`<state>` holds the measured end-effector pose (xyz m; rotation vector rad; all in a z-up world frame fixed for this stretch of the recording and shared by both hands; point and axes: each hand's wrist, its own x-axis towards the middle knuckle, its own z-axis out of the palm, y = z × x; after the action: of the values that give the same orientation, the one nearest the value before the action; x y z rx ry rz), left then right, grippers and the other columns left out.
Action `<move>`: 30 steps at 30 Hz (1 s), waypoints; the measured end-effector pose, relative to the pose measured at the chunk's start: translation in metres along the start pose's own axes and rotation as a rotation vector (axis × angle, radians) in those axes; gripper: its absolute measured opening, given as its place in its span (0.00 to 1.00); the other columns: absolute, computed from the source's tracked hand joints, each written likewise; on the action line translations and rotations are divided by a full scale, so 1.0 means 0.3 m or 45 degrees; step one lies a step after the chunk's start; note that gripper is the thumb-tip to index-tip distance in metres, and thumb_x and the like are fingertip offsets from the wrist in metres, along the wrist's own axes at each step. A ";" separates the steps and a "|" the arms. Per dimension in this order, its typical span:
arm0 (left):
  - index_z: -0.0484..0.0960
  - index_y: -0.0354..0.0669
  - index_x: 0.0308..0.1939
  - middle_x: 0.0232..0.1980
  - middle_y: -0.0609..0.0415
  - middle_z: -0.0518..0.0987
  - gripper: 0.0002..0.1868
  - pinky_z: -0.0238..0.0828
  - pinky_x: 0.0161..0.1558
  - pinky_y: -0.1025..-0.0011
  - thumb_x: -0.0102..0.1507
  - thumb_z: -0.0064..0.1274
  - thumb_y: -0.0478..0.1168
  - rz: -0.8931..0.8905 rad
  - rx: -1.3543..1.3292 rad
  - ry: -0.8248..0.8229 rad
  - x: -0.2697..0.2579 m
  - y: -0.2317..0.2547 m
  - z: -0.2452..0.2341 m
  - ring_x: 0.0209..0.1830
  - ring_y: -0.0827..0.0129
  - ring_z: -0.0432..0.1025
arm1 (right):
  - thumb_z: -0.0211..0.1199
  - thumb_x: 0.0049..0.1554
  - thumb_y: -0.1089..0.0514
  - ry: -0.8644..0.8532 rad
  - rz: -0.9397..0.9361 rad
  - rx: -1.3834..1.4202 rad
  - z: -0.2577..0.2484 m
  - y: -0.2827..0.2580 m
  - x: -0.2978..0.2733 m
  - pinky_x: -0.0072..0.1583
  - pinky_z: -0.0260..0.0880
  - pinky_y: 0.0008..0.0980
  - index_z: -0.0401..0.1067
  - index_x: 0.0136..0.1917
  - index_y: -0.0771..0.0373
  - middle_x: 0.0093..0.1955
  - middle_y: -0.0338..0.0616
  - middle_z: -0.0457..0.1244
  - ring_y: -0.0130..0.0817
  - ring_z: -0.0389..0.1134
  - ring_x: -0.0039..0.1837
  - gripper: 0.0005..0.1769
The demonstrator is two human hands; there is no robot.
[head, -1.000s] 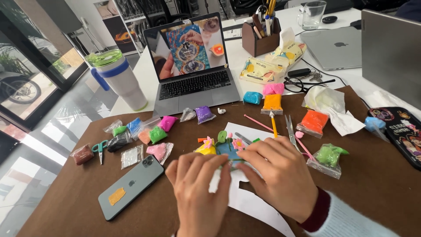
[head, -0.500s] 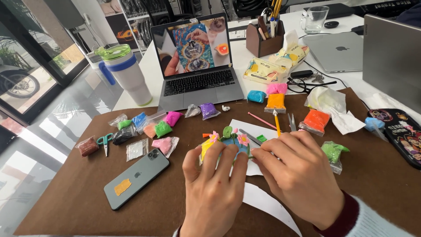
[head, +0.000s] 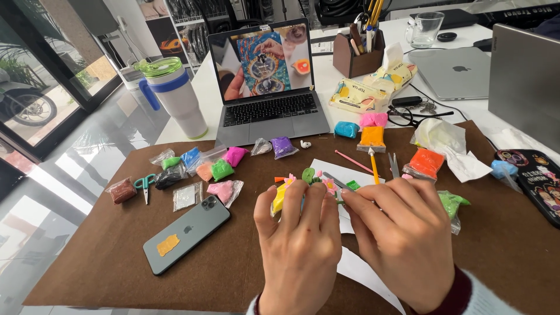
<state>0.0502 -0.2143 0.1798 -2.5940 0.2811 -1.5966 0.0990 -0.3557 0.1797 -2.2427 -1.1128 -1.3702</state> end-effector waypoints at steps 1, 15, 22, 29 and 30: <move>0.78 0.41 0.34 0.44 0.55 0.78 0.10 0.55 0.62 0.55 0.70 0.47 0.31 -0.014 -0.026 0.014 0.002 0.000 -0.001 0.51 0.60 0.71 | 0.63 0.60 0.64 0.025 0.051 0.035 0.004 -0.006 -0.006 0.53 0.61 0.43 0.78 0.47 0.60 0.45 0.35 0.68 0.40 0.64 0.44 0.04; 0.75 0.45 0.32 0.45 0.62 0.81 0.10 0.54 0.58 0.55 0.69 0.49 0.33 -0.176 -0.169 0.104 -0.030 0.021 0.025 0.49 0.64 0.72 | 0.67 0.58 0.65 0.223 0.415 0.330 0.074 -0.084 -0.060 0.53 0.60 0.37 0.81 0.47 0.60 0.43 0.37 0.69 0.35 0.67 0.44 0.04; 0.76 0.49 0.30 0.45 0.67 0.81 0.12 0.54 0.56 0.59 0.68 0.50 0.33 -0.252 -0.158 0.156 -0.046 0.034 0.039 0.47 0.68 0.71 | 0.66 0.57 0.67 0.281 0.545 0.404 0.104 -0.125 -0.093 0.52 0.61 0.35 0.81 0.49 0.61 0.45 0.38 0.69 0.36 0.65 0.44 0.08; 0.78 0.48 0.31 0.48 0.63 0.82 0.10 0.55 0.56 0.56 0.67 0.52 0.33 -0.252 -0.178 0.122 -0.060 0.018 0.040 0.48 0.64 0.71 | 0.67 0.57 0.66 0.224 0.545 0.432 0.113 -0.113 -0.109 0.55 0.62 0.35 0.81 0.53 0.59 0.47 0.37 0.69 0.36 0.66 0.46 0.11; 0.78 0.48 0.31 0.48 0.63 0.82 0.10 0.55 0.56 0.56 0.67 0.52 0.33 -0.253 -0.177 0.122 -0.059 0.013 0.039 0.48 0.64 0.71 | 0.67 0.57 0.66 0.224 0.545 0.433 0.105 -0.098 -0.105 0.55 0.62 0.35 0.81 0.53 0.59 0.47 0.37 0.69 0.36 0.66 0.46 0.11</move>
<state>0.0524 -0.2150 0.1582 -2.7282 0.1497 -1.8314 0.0895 -0.3323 0.1328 -1.9263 -0.6905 -1.0827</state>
